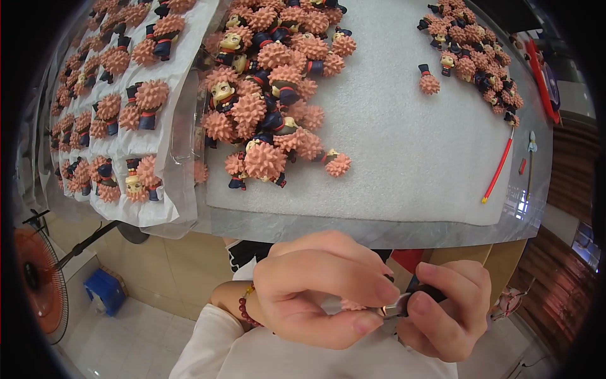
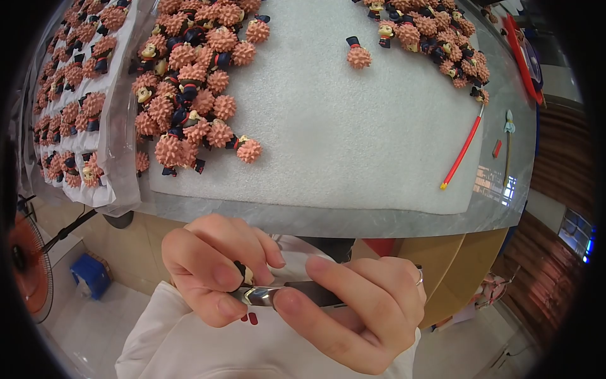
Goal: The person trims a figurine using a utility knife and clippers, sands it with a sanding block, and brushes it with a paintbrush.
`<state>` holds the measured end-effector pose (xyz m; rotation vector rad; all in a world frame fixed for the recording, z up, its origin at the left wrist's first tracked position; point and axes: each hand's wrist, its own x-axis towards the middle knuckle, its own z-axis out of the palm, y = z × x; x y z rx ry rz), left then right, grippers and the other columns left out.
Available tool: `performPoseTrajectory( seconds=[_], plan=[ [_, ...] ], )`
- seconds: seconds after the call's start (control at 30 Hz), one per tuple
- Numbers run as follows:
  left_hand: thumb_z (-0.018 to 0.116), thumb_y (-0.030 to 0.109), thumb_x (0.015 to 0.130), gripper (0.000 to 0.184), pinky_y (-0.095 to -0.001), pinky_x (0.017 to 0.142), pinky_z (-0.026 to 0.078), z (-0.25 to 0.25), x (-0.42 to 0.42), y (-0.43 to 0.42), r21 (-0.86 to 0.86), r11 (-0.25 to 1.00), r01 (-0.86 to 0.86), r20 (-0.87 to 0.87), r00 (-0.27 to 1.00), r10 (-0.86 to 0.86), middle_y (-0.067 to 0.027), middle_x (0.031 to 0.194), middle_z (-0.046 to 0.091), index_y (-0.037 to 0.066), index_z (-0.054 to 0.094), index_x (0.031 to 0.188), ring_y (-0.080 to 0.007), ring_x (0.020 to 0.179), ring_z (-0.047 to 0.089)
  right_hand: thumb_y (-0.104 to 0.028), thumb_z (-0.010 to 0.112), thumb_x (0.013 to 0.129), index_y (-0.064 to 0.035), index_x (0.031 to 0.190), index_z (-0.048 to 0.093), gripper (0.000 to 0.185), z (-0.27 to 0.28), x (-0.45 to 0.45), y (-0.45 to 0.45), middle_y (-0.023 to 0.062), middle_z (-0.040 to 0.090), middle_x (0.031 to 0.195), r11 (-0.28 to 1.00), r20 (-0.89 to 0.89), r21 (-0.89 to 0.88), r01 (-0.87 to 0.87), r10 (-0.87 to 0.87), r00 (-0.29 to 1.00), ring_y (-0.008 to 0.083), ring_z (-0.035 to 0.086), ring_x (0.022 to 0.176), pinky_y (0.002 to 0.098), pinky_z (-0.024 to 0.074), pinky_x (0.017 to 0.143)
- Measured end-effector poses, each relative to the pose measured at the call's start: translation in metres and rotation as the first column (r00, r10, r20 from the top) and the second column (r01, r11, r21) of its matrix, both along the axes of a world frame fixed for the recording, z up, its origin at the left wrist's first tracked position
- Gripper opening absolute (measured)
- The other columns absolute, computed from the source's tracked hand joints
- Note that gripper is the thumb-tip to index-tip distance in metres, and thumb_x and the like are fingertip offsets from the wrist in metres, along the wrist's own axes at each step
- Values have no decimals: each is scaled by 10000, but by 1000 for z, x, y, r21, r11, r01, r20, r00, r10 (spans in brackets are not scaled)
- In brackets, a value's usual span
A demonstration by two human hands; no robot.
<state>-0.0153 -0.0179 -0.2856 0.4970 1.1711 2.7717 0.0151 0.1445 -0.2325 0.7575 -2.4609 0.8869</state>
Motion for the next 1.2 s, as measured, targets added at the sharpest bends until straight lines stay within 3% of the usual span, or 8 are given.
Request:
performPoseTrajectory(
  seconds=[0.3,0.43,0.67,0.73,0.83,0.93,1.1,1.2],
  plan=[
    [689,130,768,286,-397,701,534,-1,-4,-14,-228,966,119,-107,983,-146,-119,827,524,45,474,935,-204,708,595,-67,579,483,-19,1022,591,542,2,1,-1,241,608,855,1000,43,11,13,-14,999,218,485,567,276,358,462],
    [678,161,787,274,-393,696,534,0,-5,-14,-219,966,138,-66,986,-156,-117,817,515,21,491,929,-190,693,586,-146,716,567,-167,820,699,254,-4,-4,-14,58,635,726,967,-49,-86,238,-243,969,107,480,502,210,269,404],
    [384,508,889,559,-293,589,486,14,-7,-14,-300,917,263,226,954,-199,-103,759,479,-28,536,844,-152,608,528,-94,571,836,-146,1000,577,172,-21,-4,-19,203,581,818,711,150,-600,367,-351,924,150,529,538,242,426,453],
    [296,554,893,632,-271,567,465,10,-10,-16,-303,907,292,189,951,-243,-106,756,481,-29,536,837,-152,600,524,-104,511,890,-167,1102,513,222,-5,4,11,226,564,858,814,407,-455,361,-170,897,162,553,566,262,458,457],
    [291,471,921,574,-245,578,434,3,-9,-15,-230,931,284,123,957,-261,-107,786,511,-40,551,887,-133,624,518,-146,472,901,-69,1157,440,269,-16,-7,38,228,555,948,353,341,-922,158,547,764,225,633,681,237,432,419],
    [390,251,962,367,-210,631,411,4,-3,-12,-49,961,271,229,940,-253,-91,835,548,-61,583,983,-82,674,510,-218,503,886,-68,1031,448,215,-14,-18,35,143,599,946,-15,168,-972,236,656,736,237,643,797,231,422,478],
    [452,310,938,384,-273,564,494,12,-9,-15,-68,950,306,306,912,-272,-175,927,533,-57,559,912,-176,620,589,-410,378,948,-95,961,383,315,-32,-18,38,62,527,608,404,297,-896,185,234,926,222,560,633,300,440,574],
    [430,5,914,222,-204,700,467,13,-11,-17,-187,942,278,198,950,-241,-104,1017,490,-43,606,1040,-94,742,568,-483,225,958,-103,972,412,424,-30,-20,21,35,466,558,598,317,-779,186,119,941,187,483,552,299,428,565]
  ],
)
